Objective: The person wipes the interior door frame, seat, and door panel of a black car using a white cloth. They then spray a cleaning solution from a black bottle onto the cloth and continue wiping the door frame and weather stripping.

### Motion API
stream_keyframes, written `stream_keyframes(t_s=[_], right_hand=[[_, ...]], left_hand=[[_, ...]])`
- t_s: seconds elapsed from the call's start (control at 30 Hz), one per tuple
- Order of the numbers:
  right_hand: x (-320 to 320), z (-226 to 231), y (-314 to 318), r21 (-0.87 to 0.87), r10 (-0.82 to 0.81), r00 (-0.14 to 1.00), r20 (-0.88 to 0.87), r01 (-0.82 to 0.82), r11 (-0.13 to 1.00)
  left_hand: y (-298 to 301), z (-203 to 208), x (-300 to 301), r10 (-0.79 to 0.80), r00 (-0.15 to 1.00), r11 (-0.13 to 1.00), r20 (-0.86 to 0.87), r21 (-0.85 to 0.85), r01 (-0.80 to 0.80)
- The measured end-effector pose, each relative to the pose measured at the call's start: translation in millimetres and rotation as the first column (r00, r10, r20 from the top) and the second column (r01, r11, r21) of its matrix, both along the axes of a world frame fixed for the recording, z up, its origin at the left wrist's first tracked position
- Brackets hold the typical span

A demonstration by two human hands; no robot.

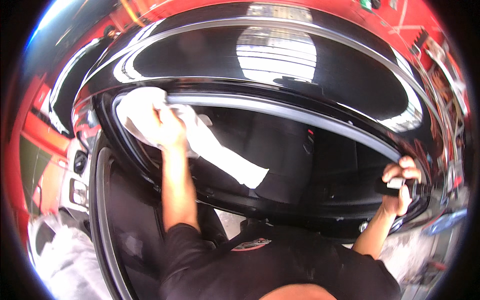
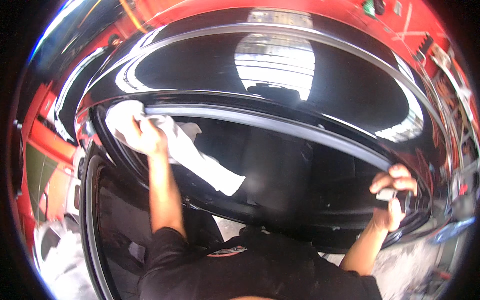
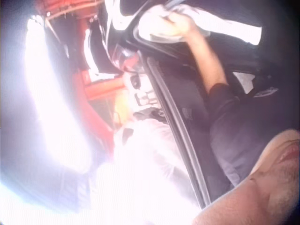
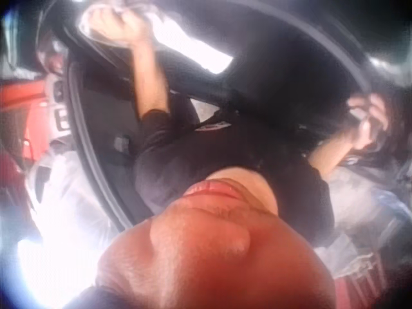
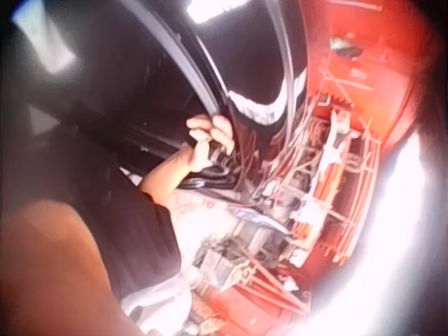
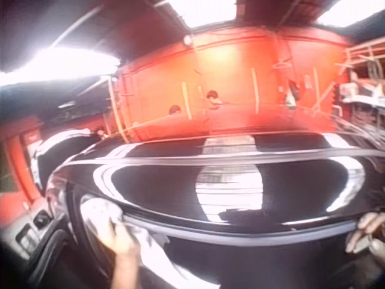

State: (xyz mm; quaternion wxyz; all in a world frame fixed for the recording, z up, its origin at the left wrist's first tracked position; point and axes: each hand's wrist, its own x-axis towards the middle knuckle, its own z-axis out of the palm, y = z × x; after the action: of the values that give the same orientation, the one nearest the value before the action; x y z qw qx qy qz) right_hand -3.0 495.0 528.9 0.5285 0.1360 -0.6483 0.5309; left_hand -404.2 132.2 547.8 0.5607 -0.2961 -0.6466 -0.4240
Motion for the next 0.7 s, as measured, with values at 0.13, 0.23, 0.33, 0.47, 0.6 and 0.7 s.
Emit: stream_keyframes(t_s=[0.13,0.23,0.33,0.47,0.6,0.7], right_hand=[[-6,3,0,-0.011,0.078,0.997,0.006,-0.078,0.997],[7,1,0,-0.038,-0.013,0.999,0.043,0.015,0.999],[29,-13,2,-0.111,-0.142,0.986,0.081,0.151,0.982],[48,-48,7,-0.261,-0.219,0.965,0.144,0.250,0.932],[45,-58,13,-0.278,-0.195,0.973,0.125,0.223,0.934],[53,-60,17,-0.272,-0.234,0.969,0.082,0.247,0.930]], left_hand=[[112,4,88,-0.054,0.927,0.993,-0.372,-0.121,0.009],[121,17,95,-0.095,0.901,0.960,-0.424,-0.278,-0.029],[87,1,45,-0.094,0.933,0.936,-0.348,-0.349,-0.036],[158,-7,95,-0.104,0.934,0.956,-0.341,-0.293,-0.001],[243,-1,162,-0.233,0.893,0.936,-0.384,-0.339,0.099],[207,9,124,-0.234,0.829,0.842,-0.508,-0.533,-0.089]])
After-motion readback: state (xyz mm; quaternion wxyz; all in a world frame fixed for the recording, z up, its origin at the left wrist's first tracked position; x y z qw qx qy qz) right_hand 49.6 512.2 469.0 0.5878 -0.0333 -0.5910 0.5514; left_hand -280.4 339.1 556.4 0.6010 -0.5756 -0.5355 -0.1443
